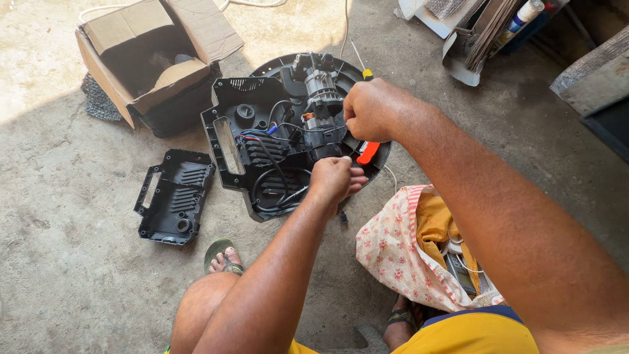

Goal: The person works on a disassembled electrical device, manipulating wires and components with both hands. They use a screwdriver to tighten or adjust parts inside the device housing. The person also handles a black plastic cover and a cylindrical motor component.

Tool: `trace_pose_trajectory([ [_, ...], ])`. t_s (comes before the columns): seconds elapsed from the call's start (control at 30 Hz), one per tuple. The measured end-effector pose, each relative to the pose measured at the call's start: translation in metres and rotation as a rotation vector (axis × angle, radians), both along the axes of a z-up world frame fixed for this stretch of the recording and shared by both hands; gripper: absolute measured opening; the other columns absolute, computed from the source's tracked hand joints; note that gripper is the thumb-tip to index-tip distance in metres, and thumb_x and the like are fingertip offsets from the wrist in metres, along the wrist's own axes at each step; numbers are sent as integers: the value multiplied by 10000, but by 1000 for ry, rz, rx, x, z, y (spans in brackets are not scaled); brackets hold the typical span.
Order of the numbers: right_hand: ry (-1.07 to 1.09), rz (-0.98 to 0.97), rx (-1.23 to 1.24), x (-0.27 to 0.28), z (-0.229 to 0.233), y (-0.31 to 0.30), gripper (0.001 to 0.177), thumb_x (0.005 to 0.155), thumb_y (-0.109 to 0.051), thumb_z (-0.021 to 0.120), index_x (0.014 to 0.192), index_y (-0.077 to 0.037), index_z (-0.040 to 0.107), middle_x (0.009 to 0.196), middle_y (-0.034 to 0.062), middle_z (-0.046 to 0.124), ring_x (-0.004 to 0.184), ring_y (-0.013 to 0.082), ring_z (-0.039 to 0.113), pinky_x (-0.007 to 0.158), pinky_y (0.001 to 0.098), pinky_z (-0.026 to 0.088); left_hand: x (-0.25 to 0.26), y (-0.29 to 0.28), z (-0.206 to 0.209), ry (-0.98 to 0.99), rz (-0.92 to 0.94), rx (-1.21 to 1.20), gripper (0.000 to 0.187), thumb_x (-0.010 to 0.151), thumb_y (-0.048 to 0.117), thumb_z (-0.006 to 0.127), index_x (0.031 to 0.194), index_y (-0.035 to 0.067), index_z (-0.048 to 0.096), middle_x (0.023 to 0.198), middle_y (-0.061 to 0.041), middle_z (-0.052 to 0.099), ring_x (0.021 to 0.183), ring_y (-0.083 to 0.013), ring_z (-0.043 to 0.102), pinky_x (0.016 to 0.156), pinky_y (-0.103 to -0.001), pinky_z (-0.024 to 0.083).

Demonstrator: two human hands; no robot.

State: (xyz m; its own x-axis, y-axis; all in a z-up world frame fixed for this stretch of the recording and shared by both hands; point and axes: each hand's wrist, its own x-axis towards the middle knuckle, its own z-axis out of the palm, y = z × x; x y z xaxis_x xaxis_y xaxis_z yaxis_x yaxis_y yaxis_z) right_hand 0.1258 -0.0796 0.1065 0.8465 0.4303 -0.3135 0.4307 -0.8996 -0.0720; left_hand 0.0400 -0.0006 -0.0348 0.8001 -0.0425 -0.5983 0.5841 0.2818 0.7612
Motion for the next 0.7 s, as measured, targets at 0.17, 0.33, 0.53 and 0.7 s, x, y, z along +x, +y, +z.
trace_pose_trajectory([
  [0.17, 34, -45, 68, -4, -3, -11, 203, 859, -214, 736, 1034, -149, 816, 1022, 114, 785, 926, 262, 761, 885, 399, 612, -4, 35, 27, -294, -120, 904, 397, 980, 339, 657, 1266, 63, 663, 1121, -154, 777, 1018, -275, 773, 944, -398, 606],
  [0.33, 79, -119, 79, -8, 0, -18, 233, 890, -229, 715, 1095, -156, 799, 1059, 112, 783, 951, 255, 761, 896, 403, 606, 5, 57, 43, -339, -385, 1176, 877, 816, 408, 835, 1490, 83, 379, 1397, -179, 461, 1141, -371, 660, 921, -466, 581],
  [0.53, 104, -169, 110, -11, 1, -21, 231, 898, -216, 703, 1101, -162, 800, 1048, 101, 786, 930, 227, 769, 880, 397, 614, 13, 64, 43, -346, -487, 1235, 962, 773, 373, 884, 1539, 140, 351, 1458, -162, 408, 1146, -377, 667, 934, -444, 601],
  [0.7, 117, -164, 109, -12, 1, -19, 237, 906, -215, 697, 1115, -168, 798, 1050, 96, 789, 919, 218, 770, 869, 394, 619, 25, 71, 46, -382, -557, 1231, 922, 703, 352, 925, 1477, 245, 436, 1452, -134, 407, 1176, -334, 653, 956, -420, 591],
])
